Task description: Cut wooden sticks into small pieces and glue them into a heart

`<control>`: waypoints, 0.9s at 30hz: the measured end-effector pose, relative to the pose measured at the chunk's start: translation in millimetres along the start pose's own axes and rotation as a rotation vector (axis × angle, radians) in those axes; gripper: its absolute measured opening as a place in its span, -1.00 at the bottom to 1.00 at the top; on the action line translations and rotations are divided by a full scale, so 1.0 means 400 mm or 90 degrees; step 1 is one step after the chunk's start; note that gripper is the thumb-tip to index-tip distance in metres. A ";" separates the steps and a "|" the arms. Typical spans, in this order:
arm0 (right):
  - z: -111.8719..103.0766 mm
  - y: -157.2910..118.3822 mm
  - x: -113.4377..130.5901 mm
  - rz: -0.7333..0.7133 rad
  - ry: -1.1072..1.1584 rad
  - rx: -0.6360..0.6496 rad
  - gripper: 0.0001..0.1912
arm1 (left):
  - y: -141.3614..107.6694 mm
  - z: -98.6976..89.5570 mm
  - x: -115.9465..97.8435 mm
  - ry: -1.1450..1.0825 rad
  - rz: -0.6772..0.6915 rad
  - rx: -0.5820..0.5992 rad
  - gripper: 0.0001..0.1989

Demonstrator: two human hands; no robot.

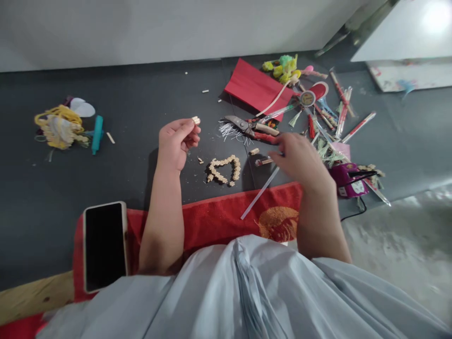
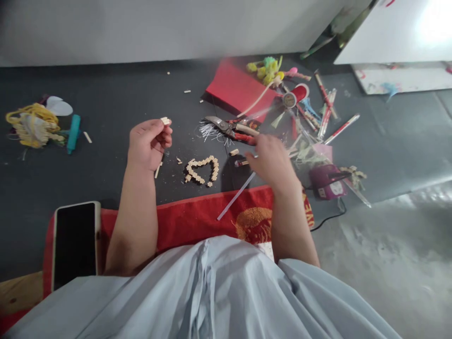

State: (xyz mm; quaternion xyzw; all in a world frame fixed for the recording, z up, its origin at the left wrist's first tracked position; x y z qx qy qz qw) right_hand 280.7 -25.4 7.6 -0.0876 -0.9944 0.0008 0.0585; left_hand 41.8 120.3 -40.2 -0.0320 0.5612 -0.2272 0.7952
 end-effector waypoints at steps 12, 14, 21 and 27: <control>0.059 0.127 0.364 -0.415 0.002 0.197 -0.67 | -0.007 0.000 -0.010 -0.011 -0.004 -0.044 -0.90; 0.062 0.135 0.375 -0.421 -0.029 0.218 -0.68 | -0.008 -0.001 -0.012 -0.018 0.000 -0.037 -0.89; 0.079 0.147 0.398 -0.448 -0.061 0.233 -0.69 | -0.010 -0.005 -0.013 -0.016 0.016 -0.030 -0.90; 0.051 0.159 0.338 -0.479 0.227 0.120 -0.86 | -0.010 -0.002 -0.014 -0.046 0.000 -0.034 -0.90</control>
Point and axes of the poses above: each hand's wrist, its own y-axis towards the middle knuckle, its own z-axis out of the palm, x = y × z, the point moved 3 cm from there along y, towards the middle knuckle, and after that the axes turned 8 degrees about -z, right-handed, at the moved point
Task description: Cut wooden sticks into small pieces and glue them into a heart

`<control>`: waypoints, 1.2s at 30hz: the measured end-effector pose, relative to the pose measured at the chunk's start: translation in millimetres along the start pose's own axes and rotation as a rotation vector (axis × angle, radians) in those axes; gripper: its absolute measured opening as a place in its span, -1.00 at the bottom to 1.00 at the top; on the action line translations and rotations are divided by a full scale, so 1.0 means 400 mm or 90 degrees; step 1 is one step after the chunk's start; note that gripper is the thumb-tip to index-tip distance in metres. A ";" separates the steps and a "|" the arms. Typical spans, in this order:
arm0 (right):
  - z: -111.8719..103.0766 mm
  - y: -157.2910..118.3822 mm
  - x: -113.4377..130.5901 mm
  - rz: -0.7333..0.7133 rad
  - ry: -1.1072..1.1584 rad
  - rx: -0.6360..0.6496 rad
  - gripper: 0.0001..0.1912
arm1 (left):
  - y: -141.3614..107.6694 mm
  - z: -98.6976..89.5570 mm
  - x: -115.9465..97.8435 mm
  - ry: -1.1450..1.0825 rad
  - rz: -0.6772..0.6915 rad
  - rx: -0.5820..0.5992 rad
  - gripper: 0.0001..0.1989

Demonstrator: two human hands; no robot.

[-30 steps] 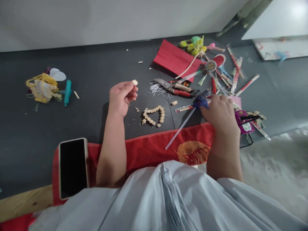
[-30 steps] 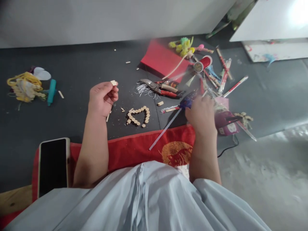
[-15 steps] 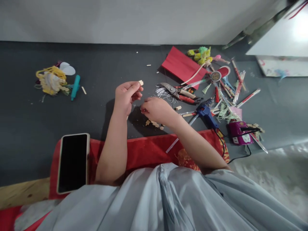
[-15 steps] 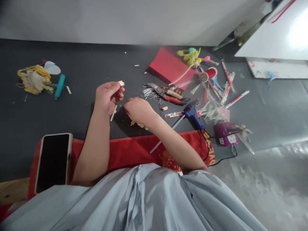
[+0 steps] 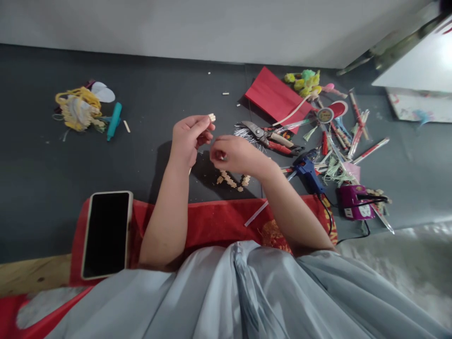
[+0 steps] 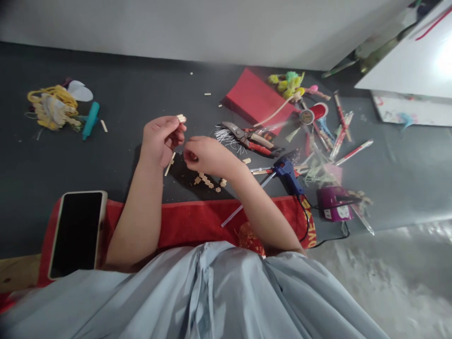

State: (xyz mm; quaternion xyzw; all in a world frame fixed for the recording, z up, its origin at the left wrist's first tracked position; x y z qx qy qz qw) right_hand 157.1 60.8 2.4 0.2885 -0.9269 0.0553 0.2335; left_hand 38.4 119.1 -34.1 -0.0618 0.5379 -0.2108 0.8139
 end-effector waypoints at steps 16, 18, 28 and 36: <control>-0.050 -0.058 -0.074 -0.055 0.492 -0.420 -0.65 | -0.012 0.020 0.004 -0.055 -0.046 0.029 -0.83; -0.048 -0.055 -0.080 -0.047 0.472 -0.424 -0.66 | -0.015 0.022 0.005 -0.044 -0.056 0.027 -0.85; -0.048 -0.051 -0.090 -0.061 0.367 -0.376 -0.95 | -0.020 0.025 0.009 -0.007 -0.072 0.017 -0.84; -0.063 -0.060 -0.071 0.049 0.174 -0.339 -0.76 | -0.021 0.033 0.016 0.008 -0.040 0.065 -0.80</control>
Point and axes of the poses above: each hand's wrist, its own y-axis towards the middle knuckle, its own z-axis out of the palm, x = y × z, the point moved 3 cm from there along y, towards the middle knuckle, and after that the axes turned 8 degrees about -z, right-handed, at the moved point
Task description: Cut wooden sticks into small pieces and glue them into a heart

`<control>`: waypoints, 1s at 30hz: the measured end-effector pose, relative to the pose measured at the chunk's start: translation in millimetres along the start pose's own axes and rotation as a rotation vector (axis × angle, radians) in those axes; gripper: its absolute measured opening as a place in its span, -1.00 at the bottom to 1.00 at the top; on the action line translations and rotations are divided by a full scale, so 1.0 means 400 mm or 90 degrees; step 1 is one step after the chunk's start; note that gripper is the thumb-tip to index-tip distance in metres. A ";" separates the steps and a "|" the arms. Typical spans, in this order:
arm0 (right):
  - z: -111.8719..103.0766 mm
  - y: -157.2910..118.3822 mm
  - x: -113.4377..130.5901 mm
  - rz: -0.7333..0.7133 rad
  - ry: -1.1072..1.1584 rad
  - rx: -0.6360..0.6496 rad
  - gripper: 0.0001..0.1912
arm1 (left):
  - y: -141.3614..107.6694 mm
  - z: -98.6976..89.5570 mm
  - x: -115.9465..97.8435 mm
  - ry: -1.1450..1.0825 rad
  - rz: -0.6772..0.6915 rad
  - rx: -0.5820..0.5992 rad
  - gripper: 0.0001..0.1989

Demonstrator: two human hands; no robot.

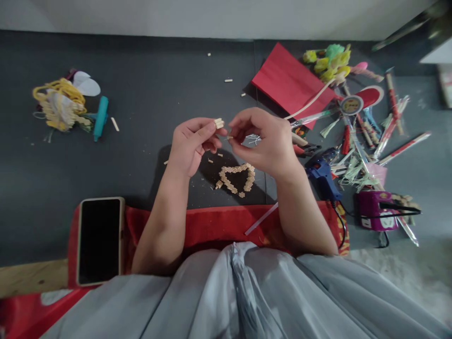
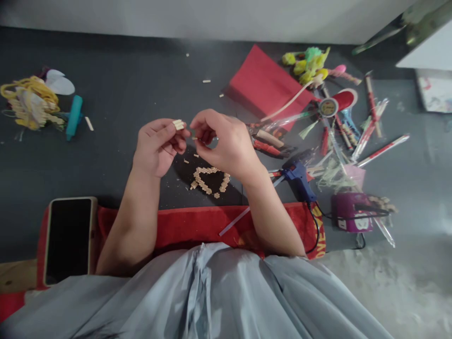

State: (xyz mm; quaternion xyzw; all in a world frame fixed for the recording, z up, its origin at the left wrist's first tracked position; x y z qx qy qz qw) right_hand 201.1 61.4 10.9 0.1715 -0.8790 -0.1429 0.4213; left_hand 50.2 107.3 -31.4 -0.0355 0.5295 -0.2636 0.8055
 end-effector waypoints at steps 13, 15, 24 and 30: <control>-0.024 0.001 0.014 -0.066 -0.033 -0.076 -0.85 | 0.001 -0.003 0.004 0.051 -0.004 -0.071 -0.85; -0.026 0.001 0.007 -0.042 0.031 -0.088 -0.90 | 0.002 -0.002 0.004 0.051 -0.002 -0.061 -0.84; 0.020 0.004 -0.047 0.015 0.161 -0.123 -0.94 | -0.001 0.004 0.013 0.061 -0.040 -0.014 -0.80; 0.034 0.001 -0.061 0.011 0.184 -0.130 -0.90 | 0.002 0.005 0.014 0.058 -0.002 0.022 -0.74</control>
Point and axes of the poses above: each hand's wrist, its own y-axis towards the middle knuckle, its own z-axis out of the palm, x = y × z, the point moved 3 cm from there along y, towards the middle knuckle, and after that the axes turned 8 degrees about -z, right-handed, at the moved point
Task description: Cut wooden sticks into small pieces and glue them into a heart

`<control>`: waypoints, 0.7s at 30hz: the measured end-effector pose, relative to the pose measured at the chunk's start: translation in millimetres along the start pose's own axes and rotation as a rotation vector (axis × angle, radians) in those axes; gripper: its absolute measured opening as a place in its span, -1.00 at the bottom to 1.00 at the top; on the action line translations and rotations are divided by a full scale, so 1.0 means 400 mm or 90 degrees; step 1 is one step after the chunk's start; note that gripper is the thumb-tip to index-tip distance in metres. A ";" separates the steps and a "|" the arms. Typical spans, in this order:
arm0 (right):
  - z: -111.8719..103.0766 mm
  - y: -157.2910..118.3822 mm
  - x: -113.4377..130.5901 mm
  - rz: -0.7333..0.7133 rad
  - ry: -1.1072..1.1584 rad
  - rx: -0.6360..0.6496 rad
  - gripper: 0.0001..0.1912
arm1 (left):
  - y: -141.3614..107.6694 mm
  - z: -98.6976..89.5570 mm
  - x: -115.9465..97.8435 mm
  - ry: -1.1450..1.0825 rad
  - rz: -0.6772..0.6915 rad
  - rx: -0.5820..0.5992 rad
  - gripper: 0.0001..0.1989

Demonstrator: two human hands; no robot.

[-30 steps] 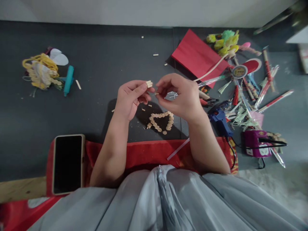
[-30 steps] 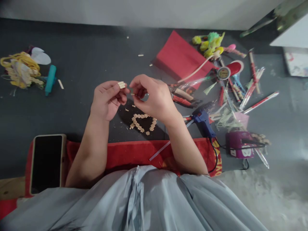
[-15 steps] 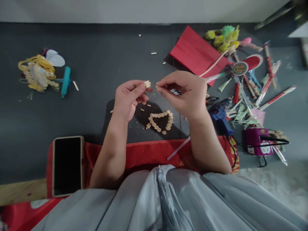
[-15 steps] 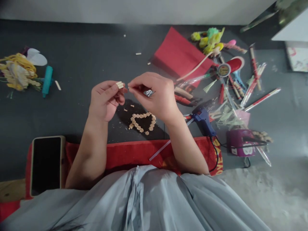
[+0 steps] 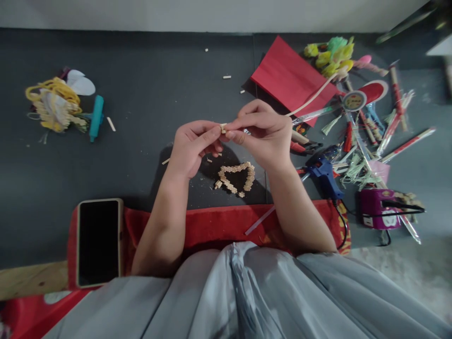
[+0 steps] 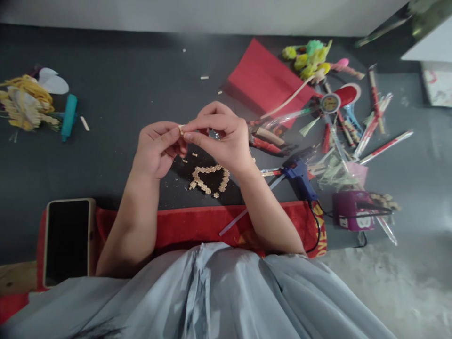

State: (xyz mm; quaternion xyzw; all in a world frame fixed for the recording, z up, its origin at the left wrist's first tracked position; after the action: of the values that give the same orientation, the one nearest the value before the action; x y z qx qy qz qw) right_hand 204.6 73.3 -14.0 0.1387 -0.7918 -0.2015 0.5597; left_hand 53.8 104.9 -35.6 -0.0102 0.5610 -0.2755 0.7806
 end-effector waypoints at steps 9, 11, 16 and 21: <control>-0.003 -0.002 -0.015 -0.058 0.057 -0.046 -0.91 | 0.013 -0.009 0.013 0.006 0.072 0.055 -0.58; -0.004 -0.003 -0.017 -0.064 0.058 -0.046 -0.91 | 0.012 -0.008 0.011 0.012 0.071 0.054 -0.59; -0.006 -0.004 -0.020 -0.071 0.050 -0.049 -0.92 | 0.009 -0.006 0.006 0.013 0.081 0.052 -0.59; 0.000 -0.006 -0.027 -0.083 0.055 -0.056 -0.94 | 0.011 -0.007 0.008 0.022 0.070 0.024 -0.62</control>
State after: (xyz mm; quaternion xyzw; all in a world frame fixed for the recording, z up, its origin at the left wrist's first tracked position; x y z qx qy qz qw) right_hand 208.4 76.2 -24.2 0.1738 -0.7465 -0.2655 0.5848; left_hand 53.9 108.1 -40.8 0.0397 0.5686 -0.2429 0.7850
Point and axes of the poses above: each hand's wrist, its own y-axis towards the middle knuckle, its own z-axis out of the palm, x = y × z, the point moved 3 cm from there along y, towards the middle knuckle, and after that the axes turned 8 degrees about -z, right-handed, at the moved point
